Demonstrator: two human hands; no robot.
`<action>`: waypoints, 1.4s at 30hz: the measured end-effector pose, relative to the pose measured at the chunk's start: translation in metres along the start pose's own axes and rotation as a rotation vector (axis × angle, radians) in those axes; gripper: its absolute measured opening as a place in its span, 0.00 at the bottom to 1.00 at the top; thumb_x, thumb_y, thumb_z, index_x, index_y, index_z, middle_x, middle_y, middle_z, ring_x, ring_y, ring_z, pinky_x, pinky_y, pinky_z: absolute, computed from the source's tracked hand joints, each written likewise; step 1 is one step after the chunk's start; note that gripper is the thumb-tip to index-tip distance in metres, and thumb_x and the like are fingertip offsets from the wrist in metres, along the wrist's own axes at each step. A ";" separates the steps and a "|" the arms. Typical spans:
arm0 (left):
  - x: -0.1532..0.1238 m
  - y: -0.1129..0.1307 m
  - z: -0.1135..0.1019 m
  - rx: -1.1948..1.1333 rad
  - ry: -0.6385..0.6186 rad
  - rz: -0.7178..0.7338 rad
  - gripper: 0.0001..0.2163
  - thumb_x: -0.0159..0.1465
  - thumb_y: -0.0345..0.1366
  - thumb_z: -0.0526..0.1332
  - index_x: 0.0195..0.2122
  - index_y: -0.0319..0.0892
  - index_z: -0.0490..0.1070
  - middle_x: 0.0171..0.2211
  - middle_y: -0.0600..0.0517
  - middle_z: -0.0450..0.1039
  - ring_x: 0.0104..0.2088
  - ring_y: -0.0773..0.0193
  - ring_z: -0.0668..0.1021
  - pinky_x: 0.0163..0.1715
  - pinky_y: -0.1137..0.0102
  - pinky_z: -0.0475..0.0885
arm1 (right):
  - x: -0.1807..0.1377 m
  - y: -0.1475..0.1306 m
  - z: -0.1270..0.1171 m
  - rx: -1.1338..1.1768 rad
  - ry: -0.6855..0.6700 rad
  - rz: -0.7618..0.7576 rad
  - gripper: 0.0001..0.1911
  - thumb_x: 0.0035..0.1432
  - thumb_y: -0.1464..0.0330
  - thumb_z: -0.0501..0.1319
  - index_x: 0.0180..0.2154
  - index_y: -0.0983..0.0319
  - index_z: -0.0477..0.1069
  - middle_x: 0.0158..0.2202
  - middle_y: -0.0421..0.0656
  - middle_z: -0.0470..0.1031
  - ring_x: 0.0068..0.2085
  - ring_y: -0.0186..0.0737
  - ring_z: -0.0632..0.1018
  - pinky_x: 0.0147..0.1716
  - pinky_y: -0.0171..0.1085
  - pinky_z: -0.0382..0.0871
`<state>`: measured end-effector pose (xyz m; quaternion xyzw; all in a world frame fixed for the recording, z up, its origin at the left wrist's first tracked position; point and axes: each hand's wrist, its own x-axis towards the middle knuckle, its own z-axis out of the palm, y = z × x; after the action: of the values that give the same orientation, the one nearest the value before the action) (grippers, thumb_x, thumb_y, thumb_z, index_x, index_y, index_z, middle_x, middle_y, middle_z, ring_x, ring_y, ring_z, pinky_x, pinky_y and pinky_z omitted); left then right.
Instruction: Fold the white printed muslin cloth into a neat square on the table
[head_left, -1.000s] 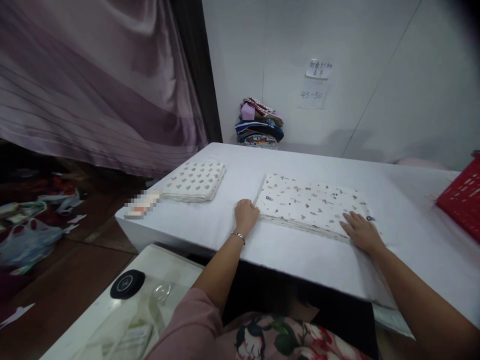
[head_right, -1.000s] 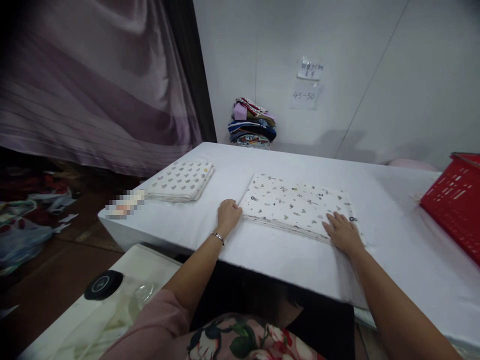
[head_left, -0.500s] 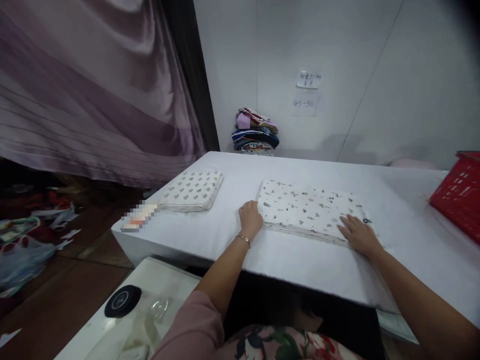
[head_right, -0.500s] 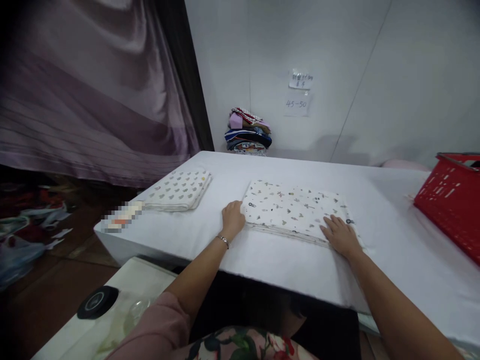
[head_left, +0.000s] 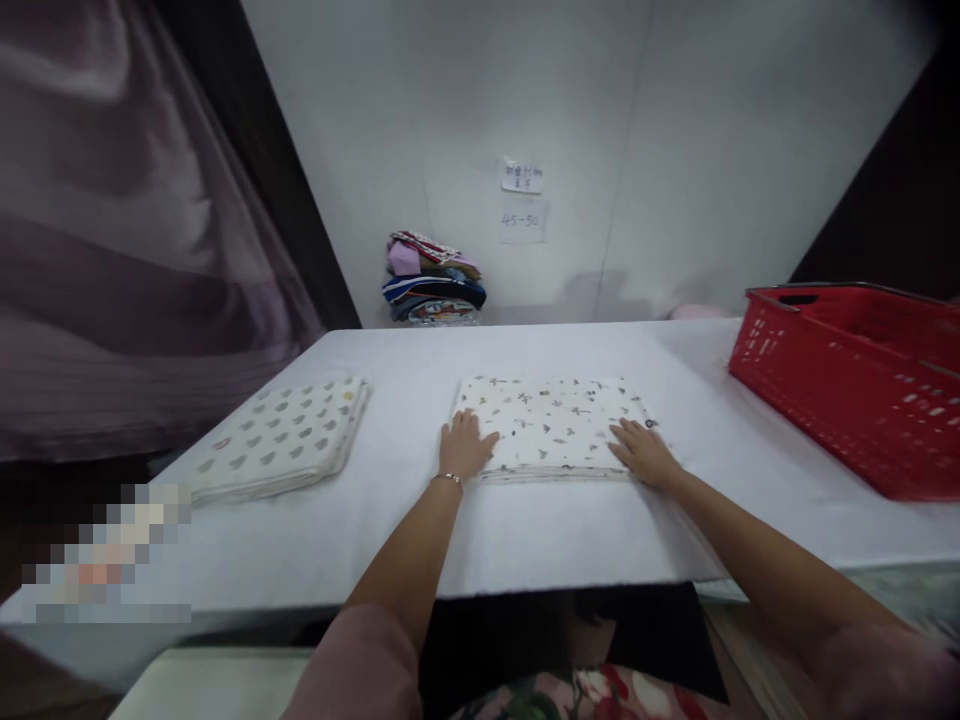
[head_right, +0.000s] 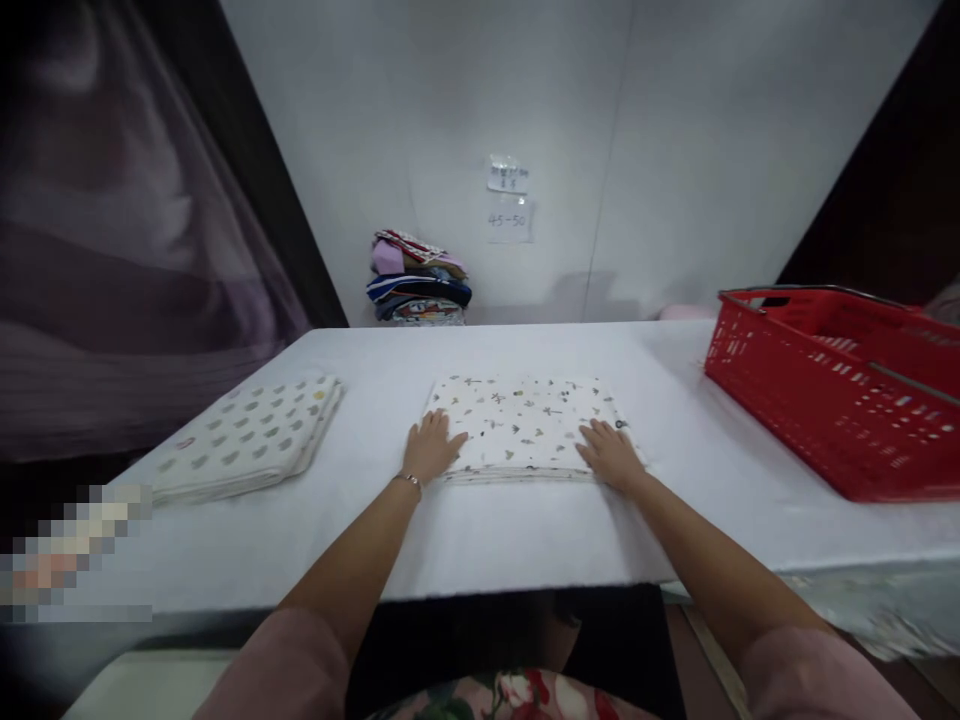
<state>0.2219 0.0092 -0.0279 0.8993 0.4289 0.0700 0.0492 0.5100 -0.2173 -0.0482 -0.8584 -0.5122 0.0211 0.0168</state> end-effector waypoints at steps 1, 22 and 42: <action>0.000 0.000 0.001 0.028 0.003 -0.002 0.30 0.66 0.52 0.44 0.63 0.38 0.56 0.67 0.44 0.47 0.67 0.51 0.50 0.62 0.51 0.50 | 0.001 -0.001 -0.002 0.009 -0.008 0.001 0.28 0.65 0.57 0.44 0.62 0.58 0.58 0.67 0.47 0.52 0.66 0.49 0.54 0.61 0.50 0.52; 0.004 0.002 0.000 0.136 -0.077 -0.025 0.32 0.65 0.52 0.41 0.65 0.36 0.53 0.68 0.46 0.44 0.67 0.51 0.49 0.62 0.49 0.49 | 0.094 0.024 -0.005 0.035 0.007 0.146 0.34 0.64 0.52 0.40 0.64 0.66 0.52 0.68 0.50 0.46 0.67 0.48 0.47 0.62 0.51 0.43; 0.104 -0.007 0.008 0.054 -0.078 -0.121 0.35 0.64 0.56 0.38 0.66 0.41 0.50 0.69 0.48 0.40 0.66 0.47 0.51 0.60 0.55 0.55 | 0.097 0.026 -0.003 0.023 0.037 0.121 0.32 0.63 0.52 0.40 0.61 0.64 0.56 0.66 0.51 0.51 0.66 0.51 0.51 0.61 0.55 0.46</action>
<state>0.2827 0.0939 -0.0279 0.8747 0.4820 0.0203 0.0457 0.5789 -0.1439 -0.0484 -0.8878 -0.4588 0.0121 0.0348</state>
